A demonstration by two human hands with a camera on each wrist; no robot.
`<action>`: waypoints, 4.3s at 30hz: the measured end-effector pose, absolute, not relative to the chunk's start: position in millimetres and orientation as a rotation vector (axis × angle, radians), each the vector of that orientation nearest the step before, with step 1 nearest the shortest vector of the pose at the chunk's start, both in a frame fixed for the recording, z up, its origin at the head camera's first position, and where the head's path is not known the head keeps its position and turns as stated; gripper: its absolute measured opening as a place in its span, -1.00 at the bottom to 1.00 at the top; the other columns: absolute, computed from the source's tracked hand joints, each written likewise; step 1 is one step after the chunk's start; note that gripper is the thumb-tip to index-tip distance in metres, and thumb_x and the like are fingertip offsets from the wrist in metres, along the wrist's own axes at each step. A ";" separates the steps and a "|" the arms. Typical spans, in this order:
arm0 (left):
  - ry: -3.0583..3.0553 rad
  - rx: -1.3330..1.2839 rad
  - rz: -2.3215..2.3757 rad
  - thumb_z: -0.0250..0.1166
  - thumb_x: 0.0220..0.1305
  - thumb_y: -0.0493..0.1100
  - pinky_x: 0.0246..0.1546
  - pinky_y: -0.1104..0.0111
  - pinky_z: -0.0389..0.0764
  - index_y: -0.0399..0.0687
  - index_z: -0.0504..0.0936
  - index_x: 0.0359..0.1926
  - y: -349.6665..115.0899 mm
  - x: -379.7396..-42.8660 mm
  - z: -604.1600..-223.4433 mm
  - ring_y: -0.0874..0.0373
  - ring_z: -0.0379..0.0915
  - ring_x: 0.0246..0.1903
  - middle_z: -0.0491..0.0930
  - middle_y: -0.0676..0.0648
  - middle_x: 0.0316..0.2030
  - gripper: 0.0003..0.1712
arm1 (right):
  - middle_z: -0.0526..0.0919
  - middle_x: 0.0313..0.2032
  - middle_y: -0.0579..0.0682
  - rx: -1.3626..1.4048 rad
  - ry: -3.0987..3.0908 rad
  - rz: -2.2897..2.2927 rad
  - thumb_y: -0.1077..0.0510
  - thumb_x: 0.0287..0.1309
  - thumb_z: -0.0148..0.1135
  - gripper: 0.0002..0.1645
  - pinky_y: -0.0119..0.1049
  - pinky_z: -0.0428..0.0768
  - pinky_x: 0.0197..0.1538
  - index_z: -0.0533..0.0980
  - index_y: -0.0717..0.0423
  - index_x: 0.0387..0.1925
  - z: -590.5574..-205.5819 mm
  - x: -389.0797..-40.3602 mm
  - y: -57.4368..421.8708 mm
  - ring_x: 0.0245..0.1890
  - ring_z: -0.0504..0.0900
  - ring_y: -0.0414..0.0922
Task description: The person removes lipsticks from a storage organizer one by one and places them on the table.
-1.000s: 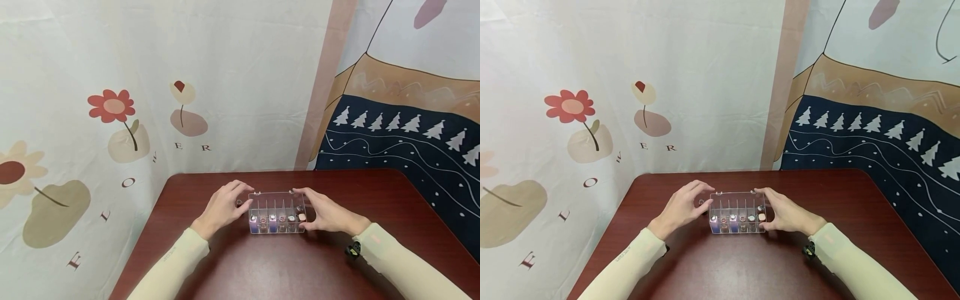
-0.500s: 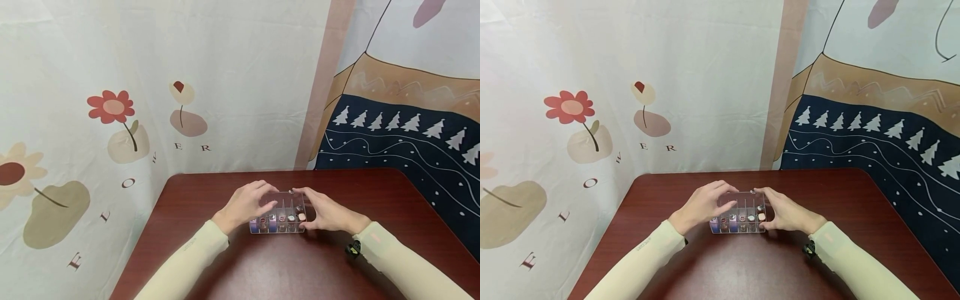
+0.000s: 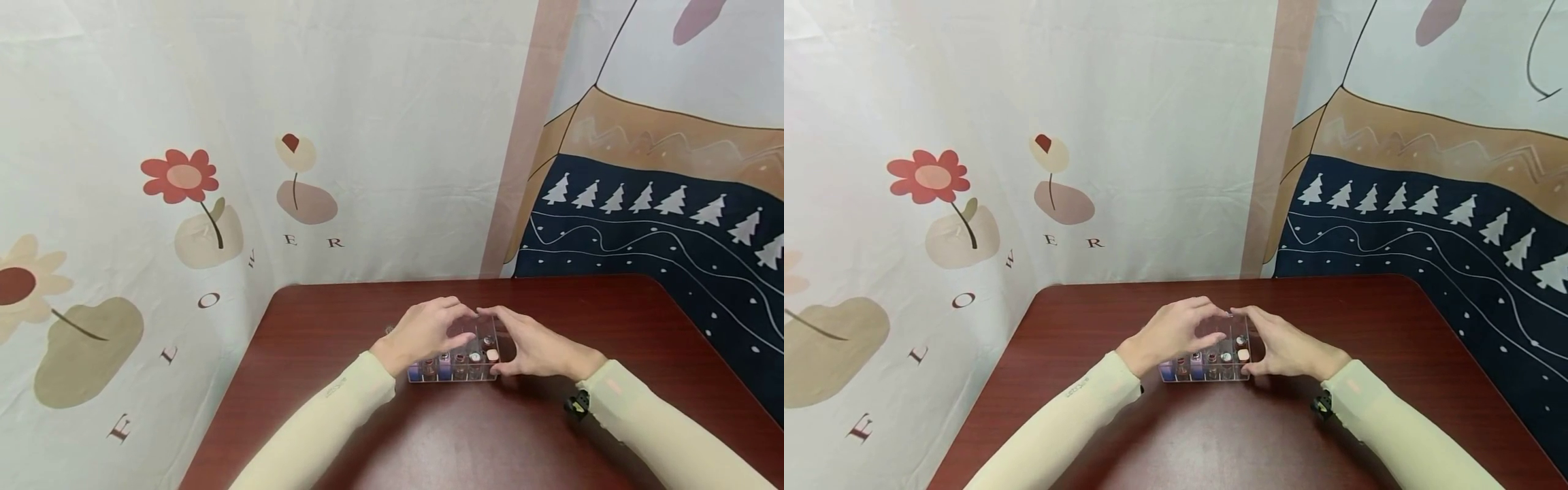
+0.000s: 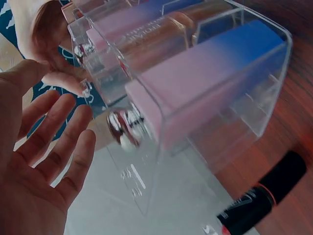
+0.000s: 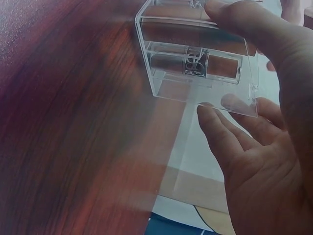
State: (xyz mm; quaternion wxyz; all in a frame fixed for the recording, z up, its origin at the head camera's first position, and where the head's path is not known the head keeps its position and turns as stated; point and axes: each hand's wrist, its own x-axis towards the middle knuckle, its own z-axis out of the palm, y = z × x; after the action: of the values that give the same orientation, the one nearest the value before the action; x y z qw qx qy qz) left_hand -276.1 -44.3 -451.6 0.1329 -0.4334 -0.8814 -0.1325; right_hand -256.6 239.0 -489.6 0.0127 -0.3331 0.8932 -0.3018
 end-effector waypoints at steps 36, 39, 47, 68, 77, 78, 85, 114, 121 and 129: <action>-2.715 -1.214 -0.321 0.58 0.56 0.18 -0.38 0.51 0.70 0.32 0.95 0.12 -5.7 -274.4 -475.2 0.47 0.71 -0.38 0.93 0.30 -0.13 -0.75 | 0.62 0.57 0.06 -1.061 2.838 -0.885 -0.03 0.08 0.91 0.25 0.21 0.72 0.51 0.37 0.05 0.67 -491.4 -254.7 237.8 0.45 0.74 -0.03; -2.707 -1.211 -0.310 0.59 0.56 0.16 -0.39 0.51 0.69 0.34 0.95 0.09 -4.8 -273.1 -476.1 0.47 0.68 -0.40 0.92 0.29 -0.18 -0.79 | 0.64 0.56 0.07 -1.077 2.845 -0.885 -0.02 0.07 0.91 0.25 0.20 0.72 0.51 0.37 0.09 0.66 -492.3 -254.2 237.0 0.44 0.75 -0.04; -2.695 -1.223 -0.313 0.59 0.56 0.13 -0.42 0.57 0.62 0.30 0.96 0.06 -3.0 -272.0 -478.0 0.48 0.60 -0.44 0.91 0.27 -0.22 -0.82 | 0.64 0.55 0.05 -1.092 2.855 -0.866 -0.04 0.06 0.91 0.27 0.15 0.74 0.50 0.36 0.08 0.67 -493.8 -252.9 237.5 0.41 0.75 -0.11; -2.713 -1.211 -0.428 0.56 0.60 0.10 -0.26 0.59 0.67 0.16 0.91 0.08 -8.2 -269.1 -471.9 0.44 0.73 -0.27 0.92 0.22 -0.11 -0.78 | 0.67 0.51 0.08 -1.116 2.881 -0.862 -0.08 0.08 0.90 0.22 0.22 0.74 0.47 0.39 0.08 0.63 -492.0 -255.2 236.9 0.39 0.77 -0.01; -2.680 -1.217 -0.518 0.53 0.64 0.08 -0.03 0.57 0.77 0.09 0.85 0.13 -15.7 -268.6 -469.3 0.36 0.85 -0.05 0.91 0.15 -0.01 -0.75 | 0.68 0.46 0.04 -1.070 2.828 -0.905 -0.01 0.07 0.91 0.23 0.13 0.81 0.42 0.36 0.06 0.63 -492.9 -254.5 236.9 0.29 0.78 -0.14; -2.674 -1.215 -0.508 0.52 0.64 0.08 -0.02 0.57 0.77 0.09 0.84 0.13 -16.4 -268.6 -469.1 0.37 0.84 -0.05 0.90 0.15 0.00 -0.74 | 0.69 0.45 0.04 -1.074 2.817 -0.917 0.01 0.06 0.91 0.23 0.12 0.82 0.40 0.36 0.06 0.63 -492.7 -254.4 236.8 0.27 0.78 -0.14; -2.630 -1.214 -0.513 0.51 0.65 0.08 0.01 0.52 0.79 0.08 0.81 0.17 -22.7 -266.2 -464.3 0.32 0.81 -0.04 0.86 0.13 0.06 -0.72 | 0.70 0.42 0.02 -1.087 2.821 -0.924 0.02 0.05 0.92 0.21 0.08 0.83 0.37 0.37 0.03 0.61 -492.1 -254.4 236.9 0.27 0.79 -0.14; -2.264 -1.240 -0.779 0.58 0.52 -0.25 0.12 0.45 0.84 -0.14 0.80 0.19 -75.4 -264.1 -444.1 0.16 0.87 0.01 0.85 -0.04 0.06 -0.70 | 0.66 0.48 0.10 -0.989 2.701 -1.013 0.04 0.11 0.89 0.29 0.18 0.76 0.49 0.28 0.09 0.70 -495.5 -253.3 239.8 0.46 0.79 0.15; -2.203 -1.183 -0.765 0.59 0.47 -0.31 0.00 0.41 0.87 -0.14 0.80 0.17 -94.8 -266.8 -442.4 0.16 0.85 -0.09 0.84 -0.05 -0.01 -0.69 | 0.64 0.53 0.21 -1.016 2.683 -1.053 0.12 0.10 0.88 0.29 0.24 0.72 0.49 0.28 0.11 0.71 -493.4 -253.7 238.7 0.48 0.77 0.21; -2.200 -1.110 -0.784 0.56 0.47 -0.34 -0.09 0.39 0.86 -0.15 0.81 0.13 -118.7 -267.2 -438.0 0.17 0.83 -0.17 0.81 -0.01 -0.06 -0.72 | 0.61 0.56 0.17 -0.972 2.688 -1.035 0.10 0.10 0.88 0.31 0.27 0.69 0.52 0.26 0.06 0.72 -493.0 -255.2 237.0 0.51 0.74 0.24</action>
State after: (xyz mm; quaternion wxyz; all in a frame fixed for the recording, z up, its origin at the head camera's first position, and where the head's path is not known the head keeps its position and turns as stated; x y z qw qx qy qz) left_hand -267.2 -118.7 -438.0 0.2744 -0.4128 -0.8181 -0.2915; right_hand -255.2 237.0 -493.0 0.0509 -0.3195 0.8830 -0.3401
